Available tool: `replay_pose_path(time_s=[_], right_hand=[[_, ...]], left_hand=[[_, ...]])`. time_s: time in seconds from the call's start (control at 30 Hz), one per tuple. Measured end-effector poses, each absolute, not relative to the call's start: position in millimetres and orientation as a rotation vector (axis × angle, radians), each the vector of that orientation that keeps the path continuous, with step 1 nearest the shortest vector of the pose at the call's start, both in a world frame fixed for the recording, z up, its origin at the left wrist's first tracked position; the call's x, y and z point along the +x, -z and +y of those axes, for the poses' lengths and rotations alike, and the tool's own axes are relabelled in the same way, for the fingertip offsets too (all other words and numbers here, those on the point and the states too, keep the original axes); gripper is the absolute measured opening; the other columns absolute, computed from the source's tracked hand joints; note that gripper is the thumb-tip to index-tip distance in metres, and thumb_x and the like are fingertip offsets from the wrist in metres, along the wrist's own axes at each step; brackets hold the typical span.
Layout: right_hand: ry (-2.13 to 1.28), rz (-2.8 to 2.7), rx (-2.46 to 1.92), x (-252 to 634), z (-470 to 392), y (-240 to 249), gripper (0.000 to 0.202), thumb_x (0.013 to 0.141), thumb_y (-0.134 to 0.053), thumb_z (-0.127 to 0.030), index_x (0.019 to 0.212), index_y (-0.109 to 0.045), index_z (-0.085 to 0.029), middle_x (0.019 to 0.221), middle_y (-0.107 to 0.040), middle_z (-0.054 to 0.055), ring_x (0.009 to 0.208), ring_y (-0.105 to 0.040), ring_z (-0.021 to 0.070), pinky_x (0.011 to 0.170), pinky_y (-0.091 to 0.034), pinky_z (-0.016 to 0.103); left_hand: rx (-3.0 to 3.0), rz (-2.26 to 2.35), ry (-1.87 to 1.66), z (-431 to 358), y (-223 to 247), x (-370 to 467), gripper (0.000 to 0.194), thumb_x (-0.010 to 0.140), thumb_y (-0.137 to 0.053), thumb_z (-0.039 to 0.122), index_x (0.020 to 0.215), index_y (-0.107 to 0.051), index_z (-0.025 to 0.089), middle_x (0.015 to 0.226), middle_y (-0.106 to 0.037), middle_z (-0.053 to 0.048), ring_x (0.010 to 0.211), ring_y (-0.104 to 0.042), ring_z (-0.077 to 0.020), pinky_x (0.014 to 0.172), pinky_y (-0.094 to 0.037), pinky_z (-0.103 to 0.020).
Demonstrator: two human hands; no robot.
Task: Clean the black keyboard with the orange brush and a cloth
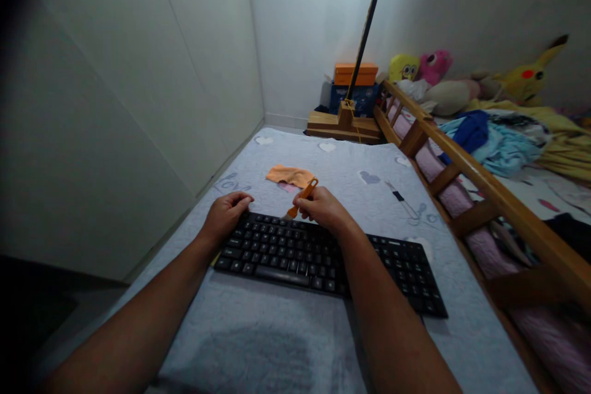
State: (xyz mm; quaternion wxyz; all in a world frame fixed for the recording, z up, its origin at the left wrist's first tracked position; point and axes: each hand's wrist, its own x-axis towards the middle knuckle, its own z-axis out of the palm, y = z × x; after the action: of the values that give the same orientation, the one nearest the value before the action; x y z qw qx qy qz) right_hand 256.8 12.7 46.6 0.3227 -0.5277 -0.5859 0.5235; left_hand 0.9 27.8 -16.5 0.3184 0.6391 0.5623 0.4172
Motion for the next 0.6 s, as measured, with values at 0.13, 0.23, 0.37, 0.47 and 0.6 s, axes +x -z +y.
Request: replay_pose_path(time_s=[0.13, 0.23, 0.37, 0.47, 0.6], right_hand=[[-1.328, -1.478, -1.400, 261.7, 10.3, -49.0, 0.006, 0.082, -0.061, -0.016, 0.078, -0.065, -0.015, 0.053, -0.059, -0.003, 0.047, -0.054, 0.0092, 0.042, -0.037, 0.019], [-1.269, -1.423, -1.398, 259.5, 7.7, -48.0, 0.006, 0.082, -0.061, -0.018, 0.080, -0.065, -0.014, 0.053, -0.059, -0.003, 0.047, -0.054, 0.0088, 0.042, -0.037, 0.018], [-1.271, -1.475, -1.427, 258.6, 3.1, -48.5, 0.007, 0.082, -0.060, -0.017, 0.078, -0.065, -0.014, 0.054, -0.060, -0.003, 0.047, -0.054, 0.0086, 0.042, -0.037, 0.018], [-1.249, -1.506, -1.463, 261.7, -1.2, -52.2, 0.007, 0.081, -0.060, -0.017, 0.075, -0.064, -0.014, 0.053, -0.060, -0.002, 0.046, -0.055, 0.0089, 0.042, -0.037, 0.019], [-1.240, -1.519, -1.431, 261.8, -6.5, -55.4, 0.006, 0.081, -0.060, -0.019, 0.076, -0.062, -0.016, 0.053, -0.060, -0.003, 0.044, -0.055, 0.0093, 0.041, -0.039, 0.018]], left_hand=[[1.668, 1.489, -1.088, 27.3, 16.5, 1.1, 0.027, 0.082, -0.056, 0.038, 0.082, -0.072, 0.017, 0.066, -0.064, 0.000, 0.065, -0.059, -0.0176, 0.064, -0.043, -0.028], [1.663, 1.489, -1.085, 26.7, 15.5, 1.4, 0.027, 0.081, -0.056, 0.039, 0.081, -0.071, 0.017, 0.066, -0.064, 0.000, 0.064, -0.058, -0.0174, 0.064, -0.043, -0.028], [1.669, 1.496, -1.078, 26.1, 13.7, 1.8, 0.027, 0.081, -0.056, 0.040, 0.080, -0.071, 0.017, 0.065, -0.064, 0.000, 0.064, -0.058, -0.0174, 0.064, -0.043, -0.028], [1.671, 1.500, -1.079, 26.1, 13.4, 2.0, 0.027, 0.081, -0.057, 0.040, 0.079, -0.071, 0.017, 0.065, -0.064, 0.000, 0.064, -0.058, -0.0173, 0.063, -0.043, -0.028], [1.667, 1.498, -1.080, 27.0, 14.8, 1.7, 0.026, 0.081, -0.057, 0.039, 0.080, -0.071, 0.017, 0.066, -0.065, 0.000, 0.064, -0.059, -0.0173, 0.063, -0.043, -0.028]])
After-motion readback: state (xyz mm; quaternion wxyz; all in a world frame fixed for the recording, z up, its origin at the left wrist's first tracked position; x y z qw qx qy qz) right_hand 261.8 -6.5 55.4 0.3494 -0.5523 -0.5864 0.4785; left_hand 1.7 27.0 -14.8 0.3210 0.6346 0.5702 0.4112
